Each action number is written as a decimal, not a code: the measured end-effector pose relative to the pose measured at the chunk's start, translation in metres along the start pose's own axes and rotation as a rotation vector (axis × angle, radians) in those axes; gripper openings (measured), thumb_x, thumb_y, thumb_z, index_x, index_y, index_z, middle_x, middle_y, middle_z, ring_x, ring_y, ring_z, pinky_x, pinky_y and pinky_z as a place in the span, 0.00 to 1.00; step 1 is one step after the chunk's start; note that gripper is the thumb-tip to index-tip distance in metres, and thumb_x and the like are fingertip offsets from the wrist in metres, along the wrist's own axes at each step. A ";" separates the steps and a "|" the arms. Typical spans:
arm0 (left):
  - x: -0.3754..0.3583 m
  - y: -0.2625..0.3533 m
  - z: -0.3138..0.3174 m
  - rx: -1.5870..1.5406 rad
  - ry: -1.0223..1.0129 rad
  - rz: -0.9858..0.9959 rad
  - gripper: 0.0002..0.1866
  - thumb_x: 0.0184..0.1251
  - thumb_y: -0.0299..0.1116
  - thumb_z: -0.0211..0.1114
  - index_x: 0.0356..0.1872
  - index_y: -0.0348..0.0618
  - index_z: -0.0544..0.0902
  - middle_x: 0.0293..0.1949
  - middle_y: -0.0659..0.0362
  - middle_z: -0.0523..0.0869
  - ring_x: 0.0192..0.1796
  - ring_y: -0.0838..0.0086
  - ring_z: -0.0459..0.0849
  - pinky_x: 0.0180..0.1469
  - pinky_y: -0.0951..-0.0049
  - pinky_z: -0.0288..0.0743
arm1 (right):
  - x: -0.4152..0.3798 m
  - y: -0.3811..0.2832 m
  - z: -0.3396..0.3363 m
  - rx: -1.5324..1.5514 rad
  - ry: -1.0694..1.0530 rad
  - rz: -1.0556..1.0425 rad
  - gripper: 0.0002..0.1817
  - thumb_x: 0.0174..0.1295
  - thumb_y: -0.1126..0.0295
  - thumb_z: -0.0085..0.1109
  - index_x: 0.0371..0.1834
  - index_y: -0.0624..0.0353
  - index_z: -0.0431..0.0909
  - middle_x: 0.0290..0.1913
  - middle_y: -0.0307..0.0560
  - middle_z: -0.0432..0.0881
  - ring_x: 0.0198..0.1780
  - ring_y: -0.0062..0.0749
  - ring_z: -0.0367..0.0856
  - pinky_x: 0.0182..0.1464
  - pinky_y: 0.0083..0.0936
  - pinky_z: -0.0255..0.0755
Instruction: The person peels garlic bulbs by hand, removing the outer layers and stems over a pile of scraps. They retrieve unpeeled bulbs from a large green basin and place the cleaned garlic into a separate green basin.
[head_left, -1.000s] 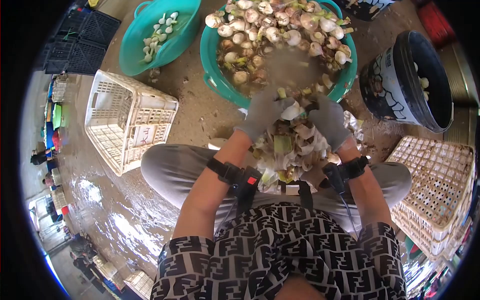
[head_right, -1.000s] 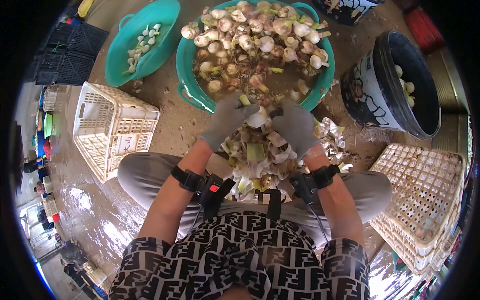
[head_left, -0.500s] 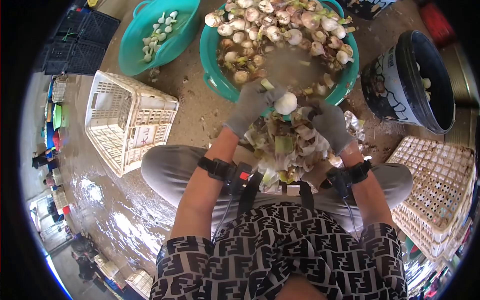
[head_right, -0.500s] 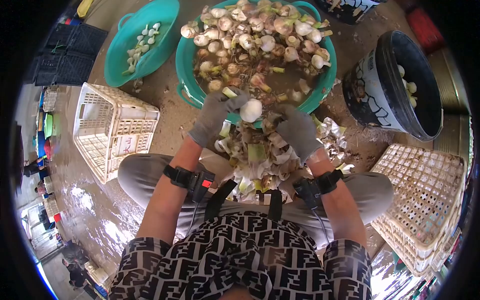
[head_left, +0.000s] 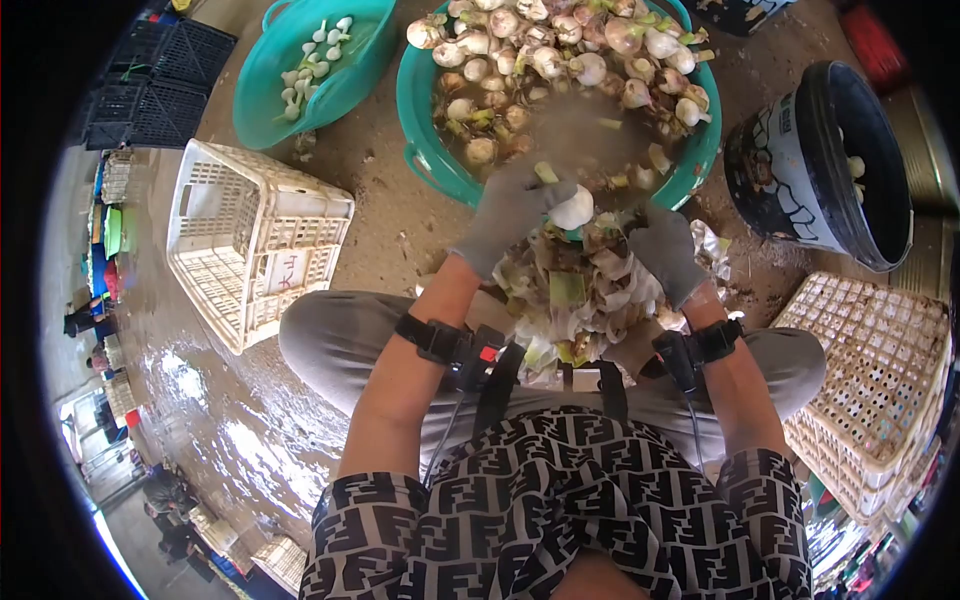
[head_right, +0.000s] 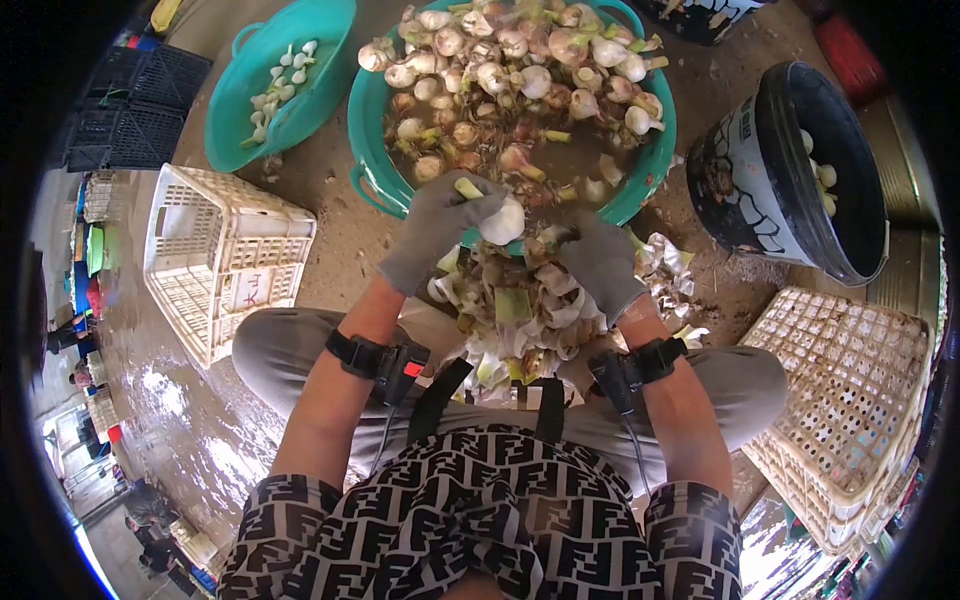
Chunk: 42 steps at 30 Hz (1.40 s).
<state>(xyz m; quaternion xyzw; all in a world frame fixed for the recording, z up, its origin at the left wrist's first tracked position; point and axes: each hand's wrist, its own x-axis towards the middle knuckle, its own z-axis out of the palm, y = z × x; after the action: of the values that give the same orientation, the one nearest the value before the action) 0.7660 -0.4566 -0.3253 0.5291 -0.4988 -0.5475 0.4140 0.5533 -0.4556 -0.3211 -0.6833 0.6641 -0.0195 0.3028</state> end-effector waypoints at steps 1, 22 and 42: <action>-0.002 -0.003 0.004 0.127 0.014 0.017 0.08 0.54 0.29 0.68 0.33 0.39 0.81 0.34 0.60 0.81 0.35 0.78 0.79 0.38 0.78 0.73 | -0.004 -0.009 -0.003 0.011 -0.005 -0.031 0.15 0.49 0.62 0.55 0.40 0.55 0.76 0.38 0.53 0.81 0.44 0.47 0.79 0.46 0.37 0.71; 0.005 0.003 -0.007 -0.239 -0.075 -0.081 0.10 0.62 0.29 0.60 0.42 0.35 0.78 0.42 0.55 0.83 0.44 0.72 0.82 0.44 0.71 0.79 | 0.005 -0.026 -0.014 0.561 0.078 -0.076 0.11 0.53 0.64 0.59 0.36 0.57 0.79 0.34 0.54 0.81 0.37 0.48 0.80 0.38 0.34 0.72; 0.015 -0.034 0.012 -1.059 0.226 -0.507 0.12 0.66 0.34 0.56 0.44 0.37 0.77 0.37 0.57 0.82 0.37 0.73 0.81 0.35 0.80 0.79 | 0.016 -0.014 0.007 0.592 -0.050 -0.186 0.15 0.54 0.63 0.61 0.43 0.59 0.78 0.35 0.52 0.82 0.37 0.43 0.81 0.41 0.30 0.73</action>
<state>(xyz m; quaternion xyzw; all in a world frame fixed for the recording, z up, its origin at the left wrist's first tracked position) 0.7549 -0.4649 -0.3620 0.4084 0.0308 -0.7436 0.5285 0.5706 -0.4688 -0.3269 -0.6235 0.5566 -0.2229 0.5017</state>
